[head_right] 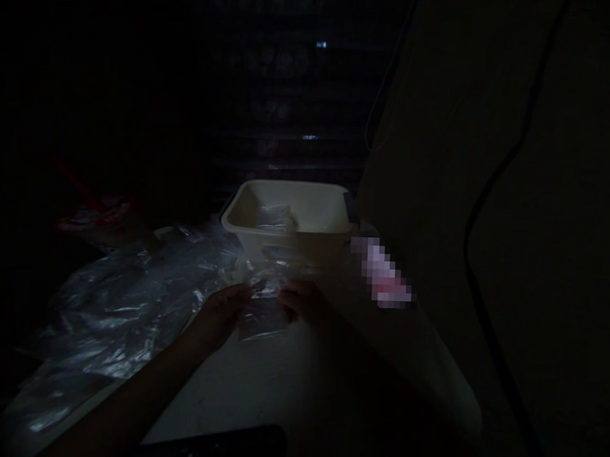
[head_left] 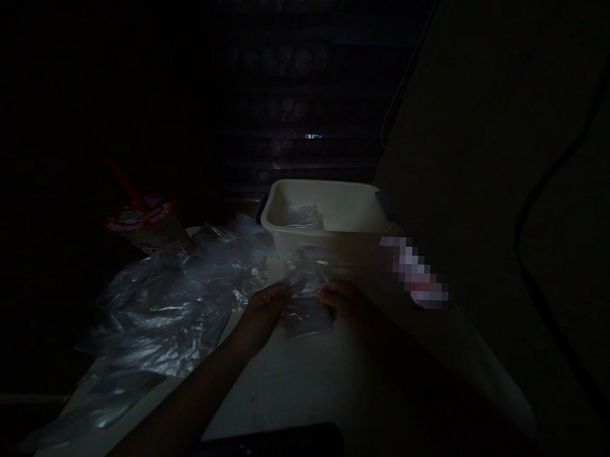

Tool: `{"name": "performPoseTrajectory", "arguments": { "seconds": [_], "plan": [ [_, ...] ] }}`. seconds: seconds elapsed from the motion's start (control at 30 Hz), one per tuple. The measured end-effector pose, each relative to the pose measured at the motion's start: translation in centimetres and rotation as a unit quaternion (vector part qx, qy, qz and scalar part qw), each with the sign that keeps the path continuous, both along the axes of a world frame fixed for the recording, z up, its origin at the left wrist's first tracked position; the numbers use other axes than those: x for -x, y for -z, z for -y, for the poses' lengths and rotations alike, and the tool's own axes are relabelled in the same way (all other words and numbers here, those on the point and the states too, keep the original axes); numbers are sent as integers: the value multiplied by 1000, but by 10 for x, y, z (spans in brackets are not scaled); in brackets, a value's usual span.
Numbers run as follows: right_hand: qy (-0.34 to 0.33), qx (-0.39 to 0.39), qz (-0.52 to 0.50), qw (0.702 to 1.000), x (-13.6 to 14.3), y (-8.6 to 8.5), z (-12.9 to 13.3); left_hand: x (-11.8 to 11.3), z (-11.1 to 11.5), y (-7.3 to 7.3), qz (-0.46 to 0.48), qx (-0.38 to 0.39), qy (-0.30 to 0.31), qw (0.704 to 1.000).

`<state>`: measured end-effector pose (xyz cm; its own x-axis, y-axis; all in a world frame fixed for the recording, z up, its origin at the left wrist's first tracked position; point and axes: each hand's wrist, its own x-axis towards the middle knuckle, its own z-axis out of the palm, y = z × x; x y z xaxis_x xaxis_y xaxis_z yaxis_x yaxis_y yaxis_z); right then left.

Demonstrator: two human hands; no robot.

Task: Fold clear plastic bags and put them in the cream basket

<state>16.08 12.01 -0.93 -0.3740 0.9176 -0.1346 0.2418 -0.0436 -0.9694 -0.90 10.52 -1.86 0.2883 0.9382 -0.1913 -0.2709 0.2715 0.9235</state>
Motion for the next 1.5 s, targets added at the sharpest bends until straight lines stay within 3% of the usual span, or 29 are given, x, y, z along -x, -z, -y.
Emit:
{"name": "performPoseTrajectory", "arguments": {
  "seconds": [0.2, 0.4, 0.57, 0.63, 0.8, 0.9, 1.0, 1.1, 1.17, 1.23, 1.33, 1.5],
  "plan": [
    [10, 29, -59, 998, 0, 4, -1, 0, 0, 1, 9, -1, -22, 1000],
    [98, 115, -90, 984, 3, -4, -1, 2, 1, -4, -18, -10, -41, 999],
    [74, 130, -90, 985, 1, -3, -5, 2, 1, -7, -82, -49, -55, 994],
    [71, 108, -78, 989, 0, 1, -6, 1, 1, -4, -132, -78, -73, 985],
    [114, -31, -36, 992, 3, 12, -1, 0, 3, 1, -253, -168, -109, 946],
    [144, -129, 62, 979, 3, 13, 3, 1, 3, 4, -361, -289, -77, 883],
    [162, -272, 196, 928, -1, 10, 5, 2, 3, 9, -505, -405, -19, 762],
    [152, -366, 274, 876, -2, 6, 8, -1, 6, 11, -592, -437, 30, 677],
    [125, -409, 289, 857, 2, 4, 12, -4, 9, 10, -631, -443, 57, 634],
    [70, -437, 303, 844, 9, 3, 17, -7, 12, 7, -661, -441, 73, 603],
    [-21, -435, 350, 829, 20, 4, 23, -8, 13, 4, -684, -432, 91, 581],
    [-65, -405, 415, 812, 24, 11, 28, -6, 15, 5, -695, -427, 119, 566]
  ]
}}
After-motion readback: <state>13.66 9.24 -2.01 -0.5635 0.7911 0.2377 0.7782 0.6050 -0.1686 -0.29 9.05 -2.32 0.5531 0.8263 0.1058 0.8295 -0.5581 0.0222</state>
